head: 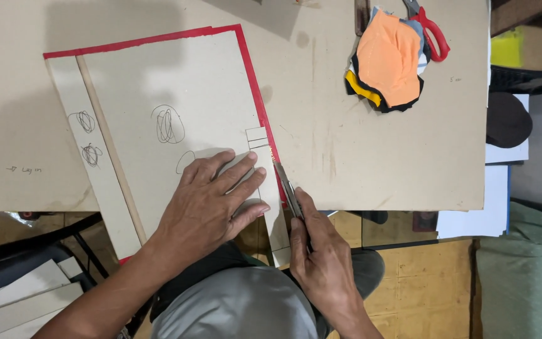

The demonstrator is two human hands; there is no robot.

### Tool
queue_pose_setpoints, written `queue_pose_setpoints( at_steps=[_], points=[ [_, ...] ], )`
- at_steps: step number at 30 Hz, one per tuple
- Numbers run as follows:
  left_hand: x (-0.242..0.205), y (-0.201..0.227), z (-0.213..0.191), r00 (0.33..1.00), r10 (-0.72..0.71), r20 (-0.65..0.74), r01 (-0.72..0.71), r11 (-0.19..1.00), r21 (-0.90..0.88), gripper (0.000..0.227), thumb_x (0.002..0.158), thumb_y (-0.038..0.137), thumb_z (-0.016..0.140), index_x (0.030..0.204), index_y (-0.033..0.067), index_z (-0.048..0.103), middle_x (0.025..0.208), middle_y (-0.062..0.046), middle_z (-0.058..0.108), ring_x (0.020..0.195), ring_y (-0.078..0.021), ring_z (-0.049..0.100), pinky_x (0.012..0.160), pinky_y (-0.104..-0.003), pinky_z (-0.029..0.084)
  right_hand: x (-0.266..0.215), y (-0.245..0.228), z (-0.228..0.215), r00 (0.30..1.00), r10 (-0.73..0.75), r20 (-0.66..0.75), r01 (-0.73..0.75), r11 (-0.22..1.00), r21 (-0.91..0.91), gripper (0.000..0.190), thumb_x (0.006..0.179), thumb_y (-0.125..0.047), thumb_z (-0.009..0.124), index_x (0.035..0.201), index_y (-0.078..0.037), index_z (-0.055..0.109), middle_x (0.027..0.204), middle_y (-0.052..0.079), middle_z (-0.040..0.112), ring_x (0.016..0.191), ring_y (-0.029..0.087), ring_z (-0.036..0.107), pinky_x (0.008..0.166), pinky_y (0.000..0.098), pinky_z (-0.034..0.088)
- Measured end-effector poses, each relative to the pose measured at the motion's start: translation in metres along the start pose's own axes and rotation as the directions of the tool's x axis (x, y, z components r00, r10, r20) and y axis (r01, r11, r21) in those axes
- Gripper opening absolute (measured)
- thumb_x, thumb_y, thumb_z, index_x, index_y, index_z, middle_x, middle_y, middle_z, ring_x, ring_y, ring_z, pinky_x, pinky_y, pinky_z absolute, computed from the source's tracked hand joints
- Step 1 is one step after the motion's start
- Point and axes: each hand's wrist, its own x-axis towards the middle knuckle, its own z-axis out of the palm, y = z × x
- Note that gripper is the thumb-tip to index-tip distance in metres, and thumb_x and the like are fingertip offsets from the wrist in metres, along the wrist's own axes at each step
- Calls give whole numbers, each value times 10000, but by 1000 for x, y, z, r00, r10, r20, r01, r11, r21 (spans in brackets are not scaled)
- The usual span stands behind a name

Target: The person uses a utility knife to cut a strip of cardboard along a red tape border on a larger board. They repeatedly reposition the board and the knife to make precise cuts along the edge.

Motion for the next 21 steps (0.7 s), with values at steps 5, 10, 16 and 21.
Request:
queue_pose_setpoints(
  at_steps=[5, 10, 16, 21],
  points=[
    [1, 0, -2, 1000, -8, 16, 8, 1000, -19, 525, 962, 535, 680, 1337, 168, 650, 1443, -47, 623, 1300, -309, 562, 986, -450, 470, 3, -3, 0, 1000, -11, 22, 10, 1000, 18, 478, 1039, -160, 514, 1507, -81, 460, 1436, 195, 628, 1301, 326, 647, 1067, 392, 533],
    [1, 0, -1, 1000, 1, -5, -1, 1000, 9, 516, 968, 543, 680, 1330, 177, 646, 1437, -40, 621, 1289, -301, 569, 977, -437, 475, 2, -4, -1, 999, 12, 37, -13, 999, 31, 487, 1041, -175, 507, 1515, -80, 448, 1452, 214, 607, 1326, 343, 622, 1094, 405, 514],
    [1, 0, -3, 1000, 0, -14, 0, 1000, 18, 513, 972, 548, 674, 1328, 180, 647, 1437, -36, 621, 1285, -298, 571, 975, -432, 473, 4, -6, -3, 999, 0, 43, -2, 999, 32, 494, 1037, -173, 516, 1519, -92, 442, 1438, 219, 618, 1299, 344, 644, 1087, 411, 522],
    [1, 0, -3, 1000, -4, -15, 4, 1000, 8, 511, 976, 547, 666, 1328, 177, 655, 1435, -38, 626, 1287, -300, 573, 976, -431, 470, 6, -8, -6, 999, -28, 43, 26, 999, 26, 499, 1039, -160, 520, 1526, -105, 427, 1402, 241, 635, 1235, 357, 689, 1053, 419, 556]
  ],
)
